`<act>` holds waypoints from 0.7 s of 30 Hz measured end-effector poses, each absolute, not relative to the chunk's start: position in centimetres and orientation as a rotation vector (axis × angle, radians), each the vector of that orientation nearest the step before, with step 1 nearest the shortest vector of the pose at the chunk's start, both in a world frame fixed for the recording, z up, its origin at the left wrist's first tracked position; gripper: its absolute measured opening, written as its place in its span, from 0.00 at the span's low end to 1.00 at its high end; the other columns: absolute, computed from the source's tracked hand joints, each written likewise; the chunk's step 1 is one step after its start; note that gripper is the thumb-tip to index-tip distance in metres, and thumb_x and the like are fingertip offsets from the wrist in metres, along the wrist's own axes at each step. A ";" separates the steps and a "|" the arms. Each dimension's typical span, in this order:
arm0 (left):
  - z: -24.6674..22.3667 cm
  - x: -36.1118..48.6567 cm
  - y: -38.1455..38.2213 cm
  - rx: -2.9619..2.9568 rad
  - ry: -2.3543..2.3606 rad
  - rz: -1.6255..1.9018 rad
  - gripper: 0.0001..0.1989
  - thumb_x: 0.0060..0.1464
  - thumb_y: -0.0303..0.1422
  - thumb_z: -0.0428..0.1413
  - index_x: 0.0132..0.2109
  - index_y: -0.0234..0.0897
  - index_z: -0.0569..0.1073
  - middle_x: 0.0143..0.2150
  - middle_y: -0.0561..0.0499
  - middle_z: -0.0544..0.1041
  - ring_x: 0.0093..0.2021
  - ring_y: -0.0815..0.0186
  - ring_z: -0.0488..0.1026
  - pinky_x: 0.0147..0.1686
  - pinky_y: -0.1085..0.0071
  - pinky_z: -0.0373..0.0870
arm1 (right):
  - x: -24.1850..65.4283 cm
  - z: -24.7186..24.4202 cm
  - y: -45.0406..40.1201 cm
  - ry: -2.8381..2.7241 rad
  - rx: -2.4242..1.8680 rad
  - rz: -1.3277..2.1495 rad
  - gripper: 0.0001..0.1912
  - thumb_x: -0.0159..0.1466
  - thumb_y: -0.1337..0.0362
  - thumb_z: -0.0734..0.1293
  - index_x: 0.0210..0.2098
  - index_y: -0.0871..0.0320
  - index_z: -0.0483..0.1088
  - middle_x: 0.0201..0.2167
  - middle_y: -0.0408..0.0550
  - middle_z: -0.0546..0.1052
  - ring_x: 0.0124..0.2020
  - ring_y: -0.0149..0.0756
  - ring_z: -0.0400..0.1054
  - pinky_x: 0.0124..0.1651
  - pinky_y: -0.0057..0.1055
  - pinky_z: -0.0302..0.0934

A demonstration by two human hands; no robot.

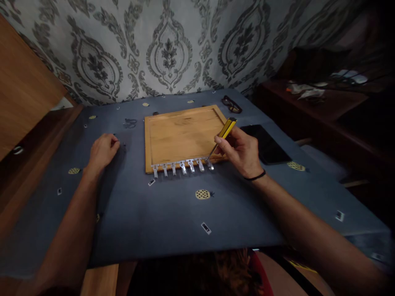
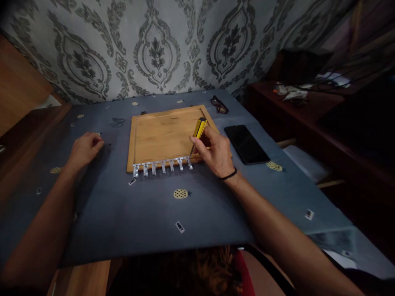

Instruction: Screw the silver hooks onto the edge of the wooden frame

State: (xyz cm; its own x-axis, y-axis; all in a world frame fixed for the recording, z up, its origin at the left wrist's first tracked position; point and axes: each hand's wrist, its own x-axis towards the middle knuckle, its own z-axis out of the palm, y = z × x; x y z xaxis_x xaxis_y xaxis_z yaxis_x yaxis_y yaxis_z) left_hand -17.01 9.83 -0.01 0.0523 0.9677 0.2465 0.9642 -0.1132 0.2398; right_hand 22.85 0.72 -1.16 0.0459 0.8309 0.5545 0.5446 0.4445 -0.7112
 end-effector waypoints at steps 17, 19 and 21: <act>2.0 0.5 7.4 1.867 0.793 0.410 0.02 0.55 0.26 0.53 0.36 0.37 0.71 0.32 0.51 0.80 0.32 0.69 0.78 0.37 0.70 0.75 | 22.9 -0.9 0.4 -1.551 -1.241 0.392 0.18 0.63 0.44 0.70 0.30 0.51 0.67 0.21 0.41 0.72 0.19 0.35 0.70 0.22 0.35 0.65; 1.5 1.7 7.5 1.844 0.730 0.384 0.04 0.55 0.25 0.52 0.36 0.37 0.70 0.32 0.51 0.80 0.32 0.69 0.78 0.35 0.71 0.74 | 23.0 -0.9 0.3 -1.548 -1.270 0.384 0.18 0.63 0.44 0.70 0.31 0.51 0.67 0.21 0.41 0.72 0.19 0.35 0.70 0.23 0.34 0.65; 1.0 2.8 7.6 1.840 0.678 0.363 0.04 0.55 0.25 0.53 0.35 0.36 0.71 0.30 0.51 0.79 0.31 0.70 0.78 0.32 0.73 0.73 | 23.0 -1.0 0.3 -1.549 -1.285 0.366 0.19 0.63 0.43 0.69 0.31 0.51 0.68 0.21 0.41 0.73 0.19 0.35 0.70 0.22 0.33 0.63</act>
State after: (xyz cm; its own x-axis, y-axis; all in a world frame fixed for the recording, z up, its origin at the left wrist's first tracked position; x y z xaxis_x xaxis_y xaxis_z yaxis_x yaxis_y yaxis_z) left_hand 2.82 7.60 1.01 0.7903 0.6083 -0.0729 0.2767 -0.2483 0.9283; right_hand 23.04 0.30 -0.99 0.1178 0.8521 0.5100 0.5338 0.3787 -0.7561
